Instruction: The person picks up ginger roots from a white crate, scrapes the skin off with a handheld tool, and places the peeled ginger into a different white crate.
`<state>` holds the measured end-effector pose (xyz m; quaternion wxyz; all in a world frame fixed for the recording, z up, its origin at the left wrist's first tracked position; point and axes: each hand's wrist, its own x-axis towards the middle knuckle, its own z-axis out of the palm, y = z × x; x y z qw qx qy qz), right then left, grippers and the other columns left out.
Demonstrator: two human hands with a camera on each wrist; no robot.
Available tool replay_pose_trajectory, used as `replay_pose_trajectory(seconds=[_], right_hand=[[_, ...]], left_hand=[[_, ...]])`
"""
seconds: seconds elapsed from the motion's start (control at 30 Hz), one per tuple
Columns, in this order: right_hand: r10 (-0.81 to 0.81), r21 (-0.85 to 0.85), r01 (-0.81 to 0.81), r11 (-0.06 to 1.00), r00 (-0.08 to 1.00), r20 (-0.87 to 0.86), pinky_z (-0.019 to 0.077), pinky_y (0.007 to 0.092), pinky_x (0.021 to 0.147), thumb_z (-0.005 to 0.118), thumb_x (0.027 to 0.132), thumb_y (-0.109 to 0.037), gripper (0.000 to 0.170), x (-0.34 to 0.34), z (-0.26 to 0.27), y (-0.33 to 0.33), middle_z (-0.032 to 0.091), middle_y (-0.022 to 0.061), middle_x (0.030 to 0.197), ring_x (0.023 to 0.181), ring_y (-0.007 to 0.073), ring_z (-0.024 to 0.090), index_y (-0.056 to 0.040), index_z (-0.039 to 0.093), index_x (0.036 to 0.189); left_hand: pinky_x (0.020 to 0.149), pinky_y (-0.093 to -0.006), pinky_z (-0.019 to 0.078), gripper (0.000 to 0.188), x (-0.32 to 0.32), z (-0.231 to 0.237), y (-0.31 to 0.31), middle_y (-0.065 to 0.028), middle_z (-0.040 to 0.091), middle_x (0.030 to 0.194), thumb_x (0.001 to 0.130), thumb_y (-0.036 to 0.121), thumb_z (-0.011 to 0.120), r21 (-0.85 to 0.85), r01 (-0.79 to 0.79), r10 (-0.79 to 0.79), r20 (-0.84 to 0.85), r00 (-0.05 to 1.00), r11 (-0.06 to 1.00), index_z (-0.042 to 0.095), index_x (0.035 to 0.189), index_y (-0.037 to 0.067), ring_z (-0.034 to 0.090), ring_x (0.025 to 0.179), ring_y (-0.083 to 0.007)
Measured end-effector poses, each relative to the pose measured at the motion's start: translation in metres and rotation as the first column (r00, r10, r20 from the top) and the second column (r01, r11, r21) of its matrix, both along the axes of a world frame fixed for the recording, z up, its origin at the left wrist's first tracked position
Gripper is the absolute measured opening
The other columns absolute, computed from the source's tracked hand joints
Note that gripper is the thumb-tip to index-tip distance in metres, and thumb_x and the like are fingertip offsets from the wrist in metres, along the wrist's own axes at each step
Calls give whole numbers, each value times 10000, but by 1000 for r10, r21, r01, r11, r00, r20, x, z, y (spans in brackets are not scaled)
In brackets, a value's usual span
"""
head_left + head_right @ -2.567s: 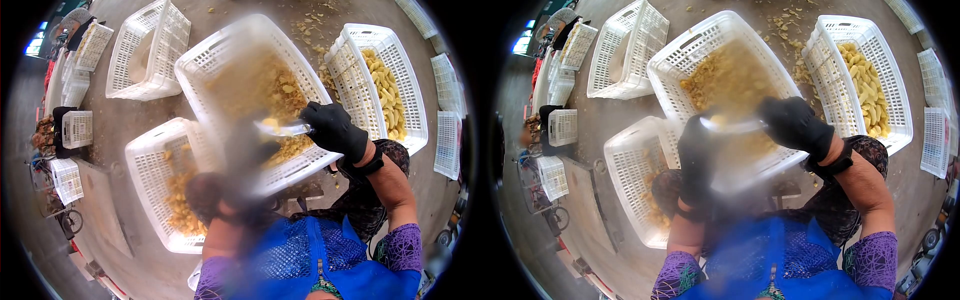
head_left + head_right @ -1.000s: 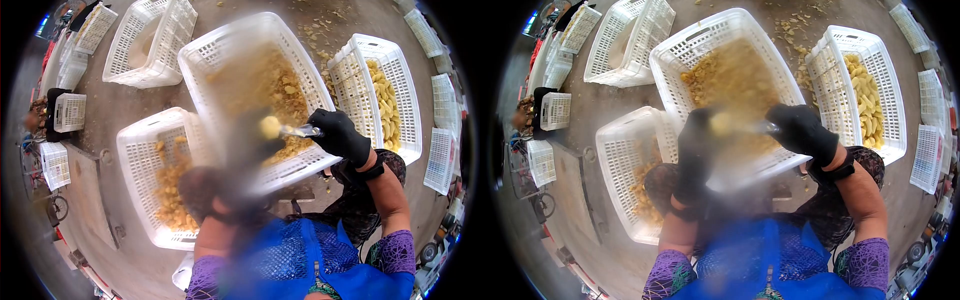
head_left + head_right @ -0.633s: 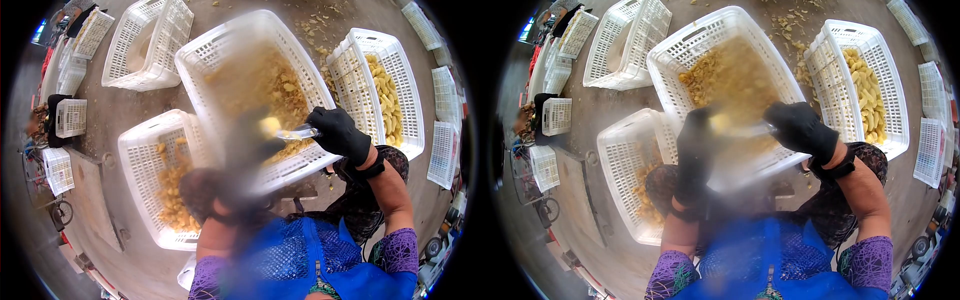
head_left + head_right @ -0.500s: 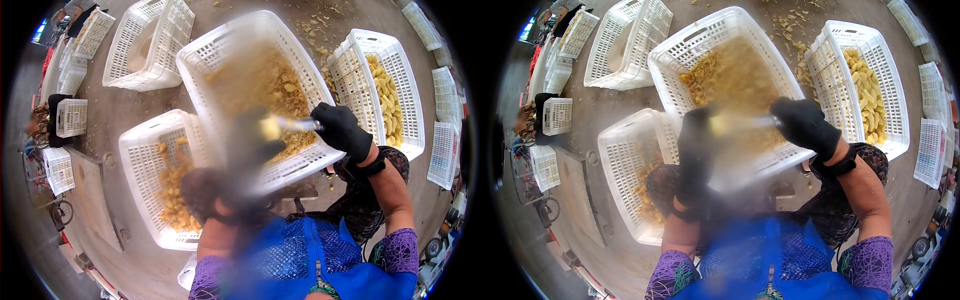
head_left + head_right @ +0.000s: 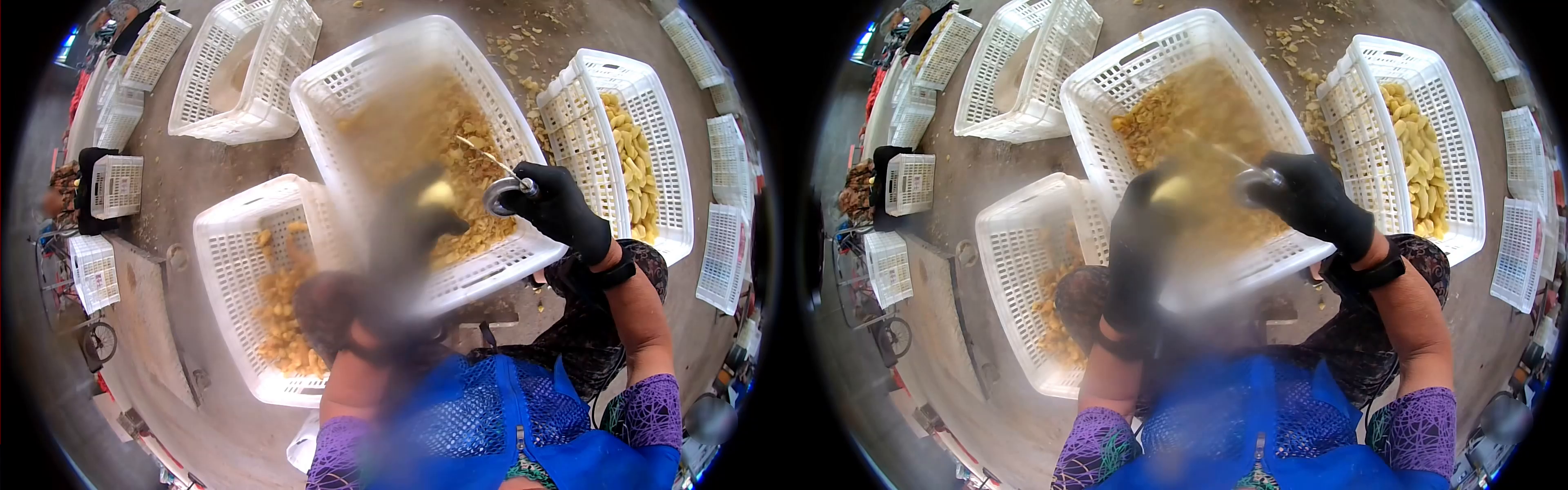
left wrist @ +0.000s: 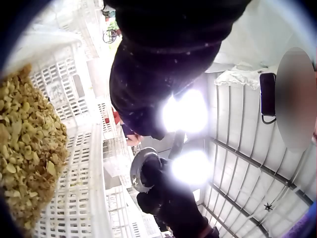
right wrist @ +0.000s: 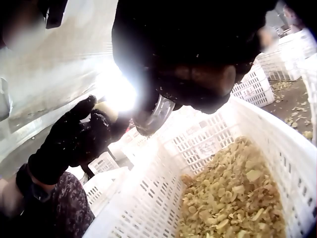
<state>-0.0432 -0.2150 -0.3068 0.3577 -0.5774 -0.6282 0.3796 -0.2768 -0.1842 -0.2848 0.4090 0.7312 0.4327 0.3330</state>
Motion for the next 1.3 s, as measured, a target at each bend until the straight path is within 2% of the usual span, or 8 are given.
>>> replay_pose_trajectory(seconds=[0.1,0.17,0.4,0.47,0.57,0.87,1.0,1.3], right_hand=[[-16,-65,8,998,992,-129,509,297,648,676,889,-158,141,0,-1,-2,685,81,793,738,134,648,-23,666,925],[-31,-97,14,995,985,-169,519,285,661,669,897,-153,141,-3,1,0,693,62,813,763,112,647,-24,677,954],[-329,-493,123,861,875,-356,355,210,405,728,811,-173,178,-17,26,11,570,0,630,442,62,483,-45,644,902],[-233,-419,90,903,924,-304,355,209,405,726,814,-179,176,-16,23,12,569,4,628,440,63,483,-46,642,893],[-68,-145,33,989,968,-242,355,210,403,718,819,-178,159,-17,25,7,571,11,626,433,68,485,-50,639,871],[-396,-378,259,889,851,-345,357,202,387,748,806,-194,254,-4,63,-17,582,3,654,441,67,491,-49,646,989],[-250,72,261,963,958,-139,521,256,614,679,879,-165,169,-9,57,-47,716,65,799,702,111,665,-41,700,993],[-216,243,183,953,969,118,427,307,532,791,780,-139,181,-50,20,-92,557,90,654,559,182,520,-54,634,815]], left_hand=[[783,-298,509,238,2,2,-4,-101,611,962,916,111,568,-411,67,119,411,904,909,547,1129,5,612,878,-184],[733,-287,518,262,-3,-26,-3,-89,606,919,990,219,494,-840,285,543,522,658,461,545,1103,-12,613,828,-163],[758,-281,513,306,6,-24,-6,-77,604,901,1011,267,462,-822,316,500,546,673,474,551,1081,-17,613,830,-169],[757,-272,512,288,19,6,-10,-77,607,895,1009,248,468,-25,27,-29,-105,994,999,558,1068,-19,614,829,-162],[727,-245,503,256,22,13,-19,-63,607,887,1002,225,482,-3,32,-31,86,996,999,567,1073,-6,611,810,-146],[965,-377,417,490,-6,-20,-33,-140,552,1127,834,202,598,-189,339,-333,62,941,922,501,1280,23,533,1064,-303],[876,-346,453,395,3,41,-57,-100,576,1055,880,204,567,-109,51,-43,80,996,993,525,1234,32,566,982,-252],[791,-320,485,272,4,61,-75,-65,603,986,918,189,539,156,42,-22,-125,992,987,565,1150,48,597,910,-210]])
